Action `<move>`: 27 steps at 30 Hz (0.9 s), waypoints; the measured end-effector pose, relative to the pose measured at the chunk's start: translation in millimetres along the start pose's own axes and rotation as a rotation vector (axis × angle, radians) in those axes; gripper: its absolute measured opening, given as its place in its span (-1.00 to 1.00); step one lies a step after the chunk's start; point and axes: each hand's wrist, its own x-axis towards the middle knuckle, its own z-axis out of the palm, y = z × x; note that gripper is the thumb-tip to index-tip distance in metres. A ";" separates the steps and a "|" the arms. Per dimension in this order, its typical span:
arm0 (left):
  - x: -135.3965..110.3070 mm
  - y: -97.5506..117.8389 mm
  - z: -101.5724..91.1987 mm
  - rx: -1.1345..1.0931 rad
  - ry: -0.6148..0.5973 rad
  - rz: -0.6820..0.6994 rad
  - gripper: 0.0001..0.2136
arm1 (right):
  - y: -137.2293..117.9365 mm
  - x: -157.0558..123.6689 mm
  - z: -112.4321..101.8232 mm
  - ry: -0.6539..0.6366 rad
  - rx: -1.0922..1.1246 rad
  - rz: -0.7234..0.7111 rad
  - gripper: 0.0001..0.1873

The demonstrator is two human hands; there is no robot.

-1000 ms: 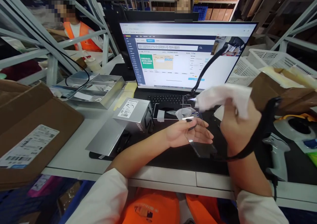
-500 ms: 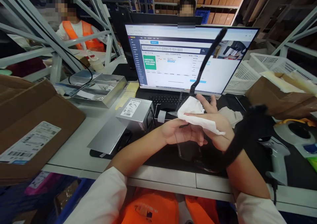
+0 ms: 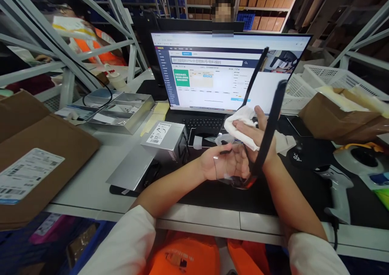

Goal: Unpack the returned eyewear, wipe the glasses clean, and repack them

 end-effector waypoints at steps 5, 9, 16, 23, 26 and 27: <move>2.3 -2.4 -1.0 0.038 0.037 0.075 -0.67 | 5.3 4.6 2.0 0.479 -0.178 -0.184 -0.56; 0.4 0.5 2.1 0.063 0.039 0.121 -0.61 | 1.9 16.5 5.9 0.866 0.137 0.025 -0.59; -0.1 2.3 2.1 0.085 -0.007 0.089 -0.60 | -33.2 -0.7 17.6 0.670 0.222 0.109 -0.59; 0.0 0.2 0.6 0.083 0.005 0.032 -0.63 | -52.9 -6.7 6.6 -0.114 -0.076 -0.272 -0.56; -2.3 1.2 7.0 0.061 -0.006 0.012 -0.66 | -41.8 -0.6 -0.1 -0.068 -0.188 -0.247 -0.58; -2.7 1.4 8.4 0.054 -0.010 0.006 -0.67 | -37.3 1.0 -1.5 -0.053 -0.200 -0.209 -0.60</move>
